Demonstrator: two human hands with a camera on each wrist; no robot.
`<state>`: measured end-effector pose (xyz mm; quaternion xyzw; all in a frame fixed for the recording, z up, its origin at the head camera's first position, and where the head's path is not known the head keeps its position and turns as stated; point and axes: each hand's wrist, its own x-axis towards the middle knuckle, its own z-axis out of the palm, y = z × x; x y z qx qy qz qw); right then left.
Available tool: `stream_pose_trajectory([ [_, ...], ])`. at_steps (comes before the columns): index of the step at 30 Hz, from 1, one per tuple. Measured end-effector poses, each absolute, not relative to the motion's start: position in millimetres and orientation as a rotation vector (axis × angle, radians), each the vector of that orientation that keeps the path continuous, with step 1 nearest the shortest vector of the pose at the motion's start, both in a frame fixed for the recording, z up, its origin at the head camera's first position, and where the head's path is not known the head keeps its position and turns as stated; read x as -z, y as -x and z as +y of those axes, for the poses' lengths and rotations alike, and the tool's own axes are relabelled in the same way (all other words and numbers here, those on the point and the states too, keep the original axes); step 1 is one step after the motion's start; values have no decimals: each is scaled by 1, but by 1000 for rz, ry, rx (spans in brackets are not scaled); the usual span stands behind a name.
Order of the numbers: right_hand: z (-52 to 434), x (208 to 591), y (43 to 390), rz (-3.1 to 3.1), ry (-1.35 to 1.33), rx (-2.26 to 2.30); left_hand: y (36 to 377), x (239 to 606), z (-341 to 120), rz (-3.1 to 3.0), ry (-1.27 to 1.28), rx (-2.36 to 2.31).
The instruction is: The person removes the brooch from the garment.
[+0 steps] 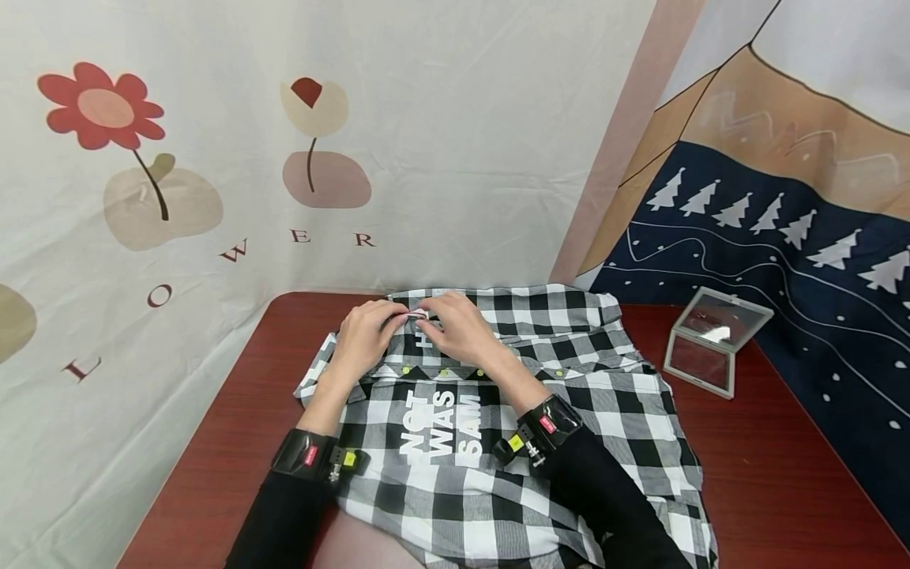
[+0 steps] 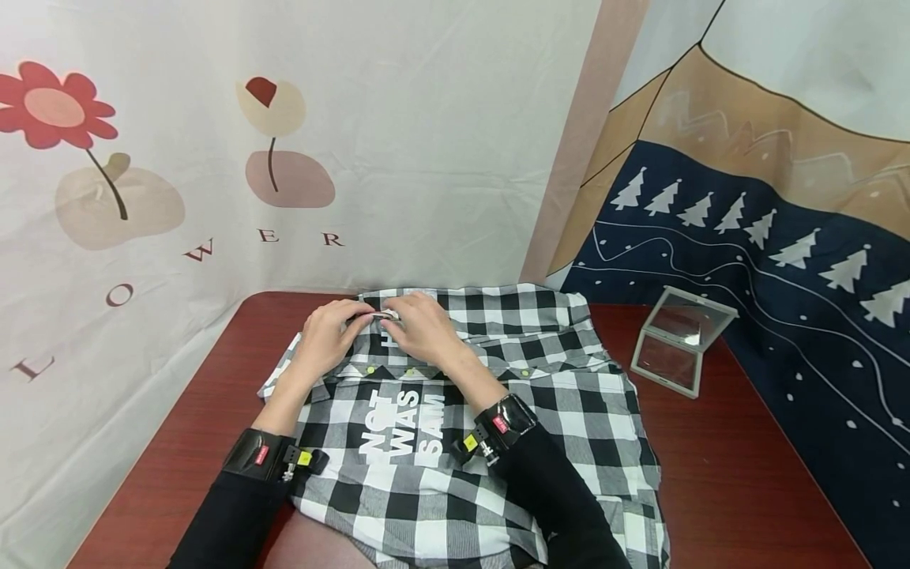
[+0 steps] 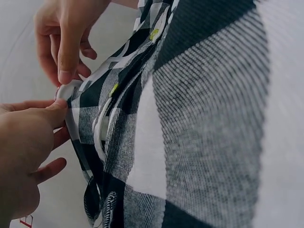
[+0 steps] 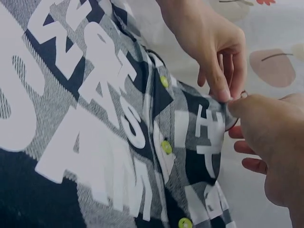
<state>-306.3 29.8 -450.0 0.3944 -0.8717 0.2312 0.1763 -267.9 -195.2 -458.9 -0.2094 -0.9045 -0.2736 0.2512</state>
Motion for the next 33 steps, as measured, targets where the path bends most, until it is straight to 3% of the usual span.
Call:
stream_pose_trajectory([
  [9, 24, 444, 304, -2337, -1140, -356, 264, 454, -193, -2448, 587, 631],
  [33, 19, 446, 305, -2327, -1128, -304, 262, 454, -191, -2454, 588, 608],
])
